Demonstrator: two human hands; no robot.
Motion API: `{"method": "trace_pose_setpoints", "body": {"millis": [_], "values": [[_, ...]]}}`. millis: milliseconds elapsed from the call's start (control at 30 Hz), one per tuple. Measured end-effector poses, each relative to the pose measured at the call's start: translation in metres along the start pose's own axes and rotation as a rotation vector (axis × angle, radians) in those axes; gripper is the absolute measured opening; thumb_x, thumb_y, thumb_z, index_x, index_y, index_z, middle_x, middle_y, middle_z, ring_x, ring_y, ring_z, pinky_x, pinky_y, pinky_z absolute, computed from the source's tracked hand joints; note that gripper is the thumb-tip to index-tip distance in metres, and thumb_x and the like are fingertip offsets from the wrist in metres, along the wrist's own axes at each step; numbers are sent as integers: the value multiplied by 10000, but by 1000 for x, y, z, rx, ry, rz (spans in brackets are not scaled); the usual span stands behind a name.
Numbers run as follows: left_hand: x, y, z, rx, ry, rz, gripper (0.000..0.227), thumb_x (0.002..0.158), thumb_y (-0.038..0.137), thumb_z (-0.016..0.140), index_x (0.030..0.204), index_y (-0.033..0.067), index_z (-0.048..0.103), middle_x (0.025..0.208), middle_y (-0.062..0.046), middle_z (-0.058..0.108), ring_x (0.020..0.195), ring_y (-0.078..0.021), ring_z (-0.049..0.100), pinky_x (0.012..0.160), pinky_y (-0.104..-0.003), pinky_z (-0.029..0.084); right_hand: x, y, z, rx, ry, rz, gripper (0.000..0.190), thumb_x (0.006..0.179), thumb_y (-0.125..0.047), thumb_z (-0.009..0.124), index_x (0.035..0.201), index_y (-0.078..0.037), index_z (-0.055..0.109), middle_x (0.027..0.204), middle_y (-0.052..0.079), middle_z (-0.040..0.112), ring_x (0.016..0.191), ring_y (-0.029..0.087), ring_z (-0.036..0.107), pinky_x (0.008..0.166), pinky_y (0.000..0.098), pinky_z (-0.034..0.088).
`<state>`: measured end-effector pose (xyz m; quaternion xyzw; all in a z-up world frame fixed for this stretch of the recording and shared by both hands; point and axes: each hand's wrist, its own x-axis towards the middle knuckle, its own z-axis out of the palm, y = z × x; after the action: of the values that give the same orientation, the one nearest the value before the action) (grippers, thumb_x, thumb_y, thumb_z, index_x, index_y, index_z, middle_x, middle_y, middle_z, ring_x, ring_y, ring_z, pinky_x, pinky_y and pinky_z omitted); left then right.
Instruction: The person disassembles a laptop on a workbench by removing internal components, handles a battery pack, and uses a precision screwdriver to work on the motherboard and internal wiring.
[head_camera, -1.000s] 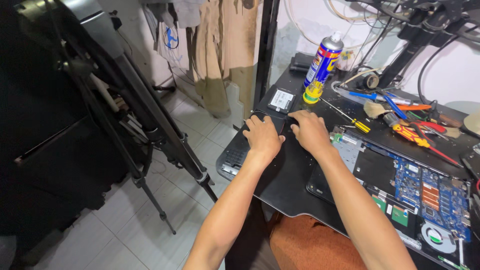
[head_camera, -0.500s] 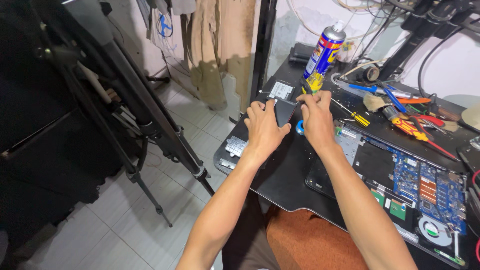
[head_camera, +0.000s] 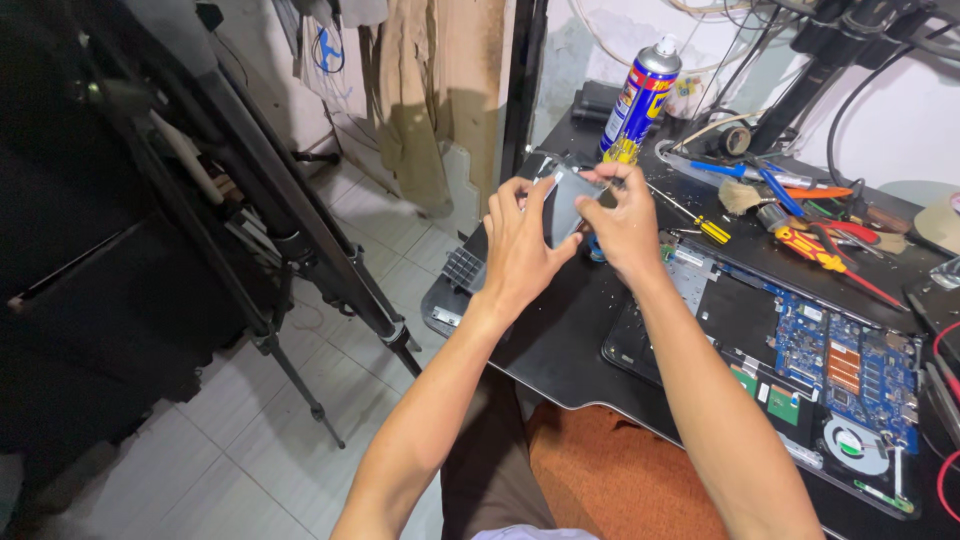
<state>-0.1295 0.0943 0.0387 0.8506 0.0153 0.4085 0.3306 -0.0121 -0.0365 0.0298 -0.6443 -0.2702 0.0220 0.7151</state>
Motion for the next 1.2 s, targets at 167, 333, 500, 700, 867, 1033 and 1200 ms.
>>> {"method": "trace_pose_setpoints", "body": {"millis": [167,333,500,700,867,1033,1200], "values": [[12,15,-17,-19,18,88,823,728,303,904,1416,80,512,1352,-153,474,1240,-357,478,996,-487,394,4,-17,3,201,56,-14,446,920,87,685,1279,-67,471,1347,157,601,1001,173,691,724,282,612],[22,37,-35,-65,60,201,724,806,342,882,1388,80,541,1389,-144,477,1275,-348,490,1025,-469,401,3,-37,-7,262,151,-30,441,910,95,690,1255,-75,473,1334,162,610,1018,186,699,727,297,626],[21,49,-37,-161,152,226,513,922,246,804,1351,66,585,1348,-136,545,1250,-311,527,1049,-441,411,-2,-58,-34,288,238,-8,450,897,87,672,1246,-94,454,1335,158,604,976,212,725,696,334,657],[-10,18,-14,-232,373,-77,202,931,52,676,991,19,487,983,-147,497,949,-310,503,876,-417,432,-10,-59,-68,202,325,-32,469,904,67,695,1262,-115,453,1345,153,601,906,193,714,647,297,608],[-24,-24,17,-152,201,-95,250,876,3,607,1104,-3,502,1052,-166,516,1010,-344,517,916,-441,428,-17,-50,-94,195,379,-82,453,943,48,696,1277,-125,445,1383,127,604,908,160,687,652,279,576],[-19,-31,29,-124,-415,99,549,770,163,801,1237,-28,585,1296,-185,572,1229,-391,439,991,-515,344,-28,-54,-112,216,463,-61,464,931,40,691,1273,-129,427,1364,107,588,928,162,713,671,299,604],[-11,-10,41,-92,-601,123,434,724,272,867,1090,89,725,1353,-111,567,1275,-361,403,1005,-483,313,-39,-64,-132,269,508,-40,448,935,31,670,1269,-131,419,1375,108,607,917,177,724,698,322,603]]}}
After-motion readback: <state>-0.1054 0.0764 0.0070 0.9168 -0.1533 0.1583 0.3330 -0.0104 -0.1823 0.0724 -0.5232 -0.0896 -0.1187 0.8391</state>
